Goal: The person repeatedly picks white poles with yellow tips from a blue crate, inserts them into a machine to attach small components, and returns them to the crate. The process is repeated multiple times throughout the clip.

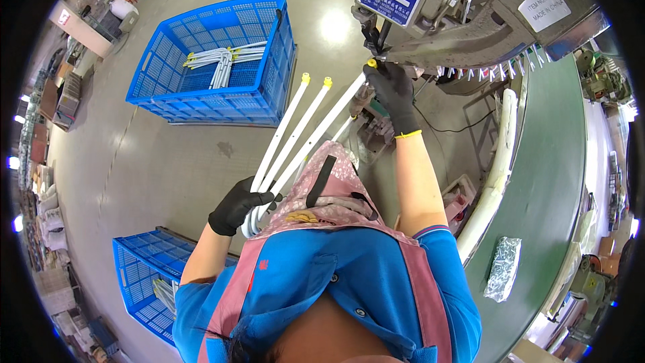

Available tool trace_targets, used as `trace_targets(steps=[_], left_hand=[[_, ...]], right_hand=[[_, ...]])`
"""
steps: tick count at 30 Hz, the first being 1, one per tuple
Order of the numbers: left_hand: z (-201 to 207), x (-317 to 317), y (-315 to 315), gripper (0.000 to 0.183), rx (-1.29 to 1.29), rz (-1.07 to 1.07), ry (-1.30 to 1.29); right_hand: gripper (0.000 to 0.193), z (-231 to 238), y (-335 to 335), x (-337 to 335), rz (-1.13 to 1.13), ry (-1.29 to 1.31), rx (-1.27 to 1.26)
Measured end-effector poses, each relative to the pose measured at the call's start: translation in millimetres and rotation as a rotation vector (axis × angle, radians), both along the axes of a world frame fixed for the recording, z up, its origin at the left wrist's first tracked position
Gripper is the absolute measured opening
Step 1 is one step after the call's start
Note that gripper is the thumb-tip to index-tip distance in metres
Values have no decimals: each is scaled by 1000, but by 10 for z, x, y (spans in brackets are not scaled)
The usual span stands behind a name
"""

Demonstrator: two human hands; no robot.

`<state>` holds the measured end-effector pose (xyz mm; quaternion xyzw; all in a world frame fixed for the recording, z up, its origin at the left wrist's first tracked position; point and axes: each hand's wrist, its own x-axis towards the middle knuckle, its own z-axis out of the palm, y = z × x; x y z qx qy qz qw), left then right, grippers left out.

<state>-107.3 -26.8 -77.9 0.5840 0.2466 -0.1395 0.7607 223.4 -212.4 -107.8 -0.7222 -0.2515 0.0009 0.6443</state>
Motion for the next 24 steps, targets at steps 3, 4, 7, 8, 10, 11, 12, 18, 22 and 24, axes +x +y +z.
trace_targets(steps=[3, 4, 7, 8, 10, 11, 12, 18, 22, 24], left_hand=[[-45, 33, -31, 35, -11, -41, -17], [-56, 47, -37, 35, 25, -67, -4], [-58, 64, -41, 35, 65, -81, 24], [-43, 60, -30, 34, 53, -80, 0], [1, 46, 8, 33, 22, -66, 7], [29, 28, 40, 32, 47, -77, -9], [55, 8, 79, 34, 52, -86, -12], [55, -98, 306, 41, -6, -113, 30], [-53, -66, 274, 37, 4, -106, -3], [-57, -53, 246, 36, 36, -125, 2]], right_hand=[[19, -165, 68, 137, 81, 184, 17], [20, -226, 149, 212, 261, 338, 298], [22, -364, 304, 357, 430, 424, 491], [23, -387, 300, 374, 235, 215, 119], [22, -398, 283, 380, 182, 336, 110], [22, -386, 267, 386, 160, 251, 20], [21, -370, 249, 394, 140, 164, -71], [19, -362, 256, 493, 136, 43, -325], [18, -384, 243, 467, 28, -204, -463], [17, -356, 198, 452, 110, -140, -358]])
